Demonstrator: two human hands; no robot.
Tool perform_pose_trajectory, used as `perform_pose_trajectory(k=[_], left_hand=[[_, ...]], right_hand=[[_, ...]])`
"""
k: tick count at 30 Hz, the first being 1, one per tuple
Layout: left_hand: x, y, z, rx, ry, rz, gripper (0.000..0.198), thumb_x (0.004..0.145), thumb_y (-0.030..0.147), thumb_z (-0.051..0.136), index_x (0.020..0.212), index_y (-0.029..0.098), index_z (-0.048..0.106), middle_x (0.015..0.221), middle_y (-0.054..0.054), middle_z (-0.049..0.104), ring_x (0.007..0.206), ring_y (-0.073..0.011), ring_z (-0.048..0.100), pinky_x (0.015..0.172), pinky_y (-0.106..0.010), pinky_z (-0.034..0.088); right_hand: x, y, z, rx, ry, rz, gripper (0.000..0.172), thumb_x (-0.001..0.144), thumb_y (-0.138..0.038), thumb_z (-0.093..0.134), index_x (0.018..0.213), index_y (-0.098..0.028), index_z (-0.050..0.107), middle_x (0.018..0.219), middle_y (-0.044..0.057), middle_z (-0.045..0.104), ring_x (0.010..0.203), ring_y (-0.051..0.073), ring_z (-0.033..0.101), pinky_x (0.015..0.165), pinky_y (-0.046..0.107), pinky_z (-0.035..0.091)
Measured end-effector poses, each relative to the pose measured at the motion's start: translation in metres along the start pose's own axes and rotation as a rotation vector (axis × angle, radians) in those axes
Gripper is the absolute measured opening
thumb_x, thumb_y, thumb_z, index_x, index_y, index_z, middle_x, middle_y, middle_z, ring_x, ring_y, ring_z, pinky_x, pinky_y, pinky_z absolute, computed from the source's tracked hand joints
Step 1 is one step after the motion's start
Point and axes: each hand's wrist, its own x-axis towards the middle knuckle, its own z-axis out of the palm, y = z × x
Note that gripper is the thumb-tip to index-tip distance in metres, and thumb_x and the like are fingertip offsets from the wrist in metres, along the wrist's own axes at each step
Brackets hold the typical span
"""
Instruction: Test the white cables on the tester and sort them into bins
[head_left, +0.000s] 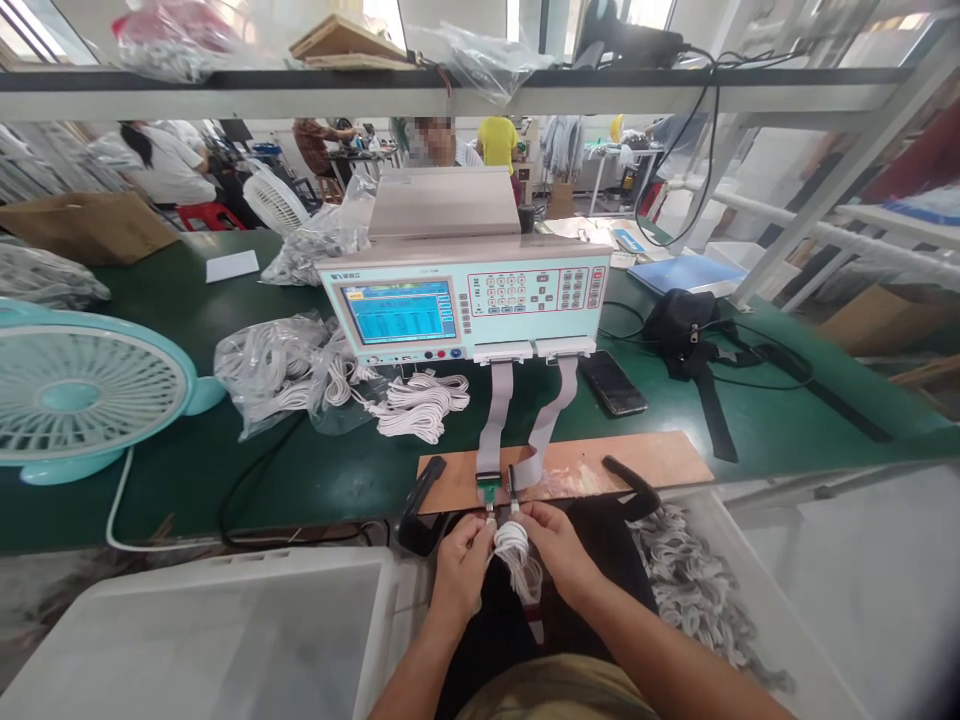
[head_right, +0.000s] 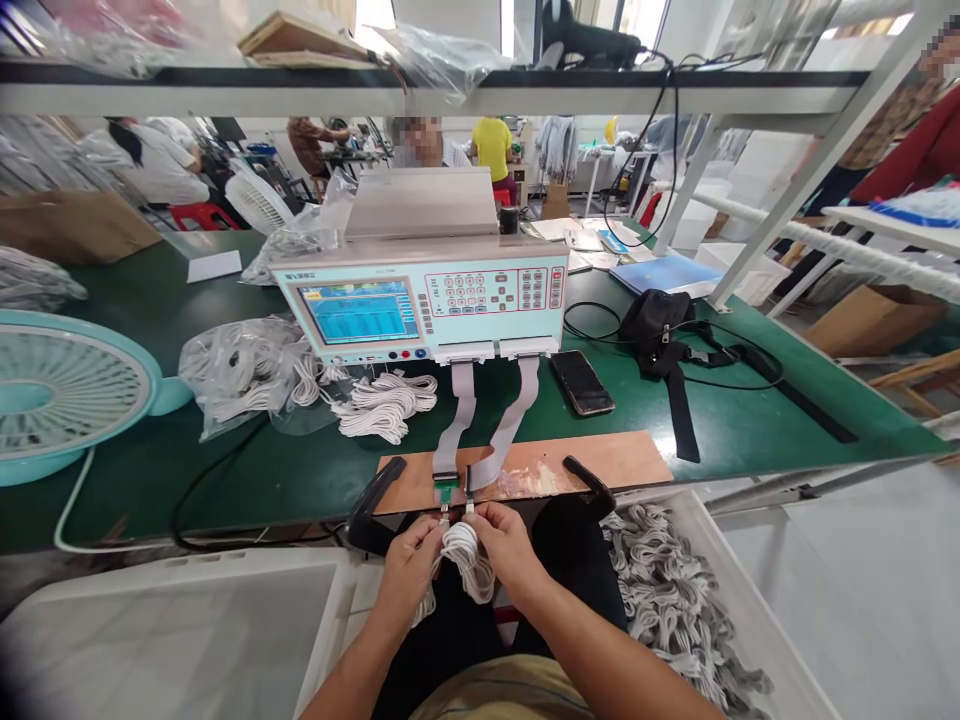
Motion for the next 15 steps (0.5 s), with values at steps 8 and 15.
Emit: perform_pose_trajectory(k=[8,15], left_hand=[[-0.006,-0.007,0.017,-0.265,0.167,-0.160,0.030,0.079,0.044,0.056,0.069,0.015,0.058,0.056,0.004,0.044,0.051,-0.0076,0.035,0.046,-0.018,0.029],[-0.007,-0.009,0.028,-0.404,0.276,-0.146,0.030,0.074,0.044,0.062,0.069,0.014,0.060,0.059,0.003,0.050,0.053,-0.0083,0.042,0.050,-0.019,0.035]], right_hand=[[0.001,-0.001,-0.001,-0.009,-0.027,-0.031,0.033,0.066,-0.045,0.070,0.067,-0.014,0.058,0.062,-0.001,0.056,0.061,0.012,0.046,0.061,0.024,0.036],[0.004,0.004,-0.004,-0.019,-0.049,-0.058,0.031,0.067,-0.043,0.070,0.066,-0.015,0.058,0.061,-0.002,0.055,0.061,0.012,0.046,0.063,0.024,0.036]])
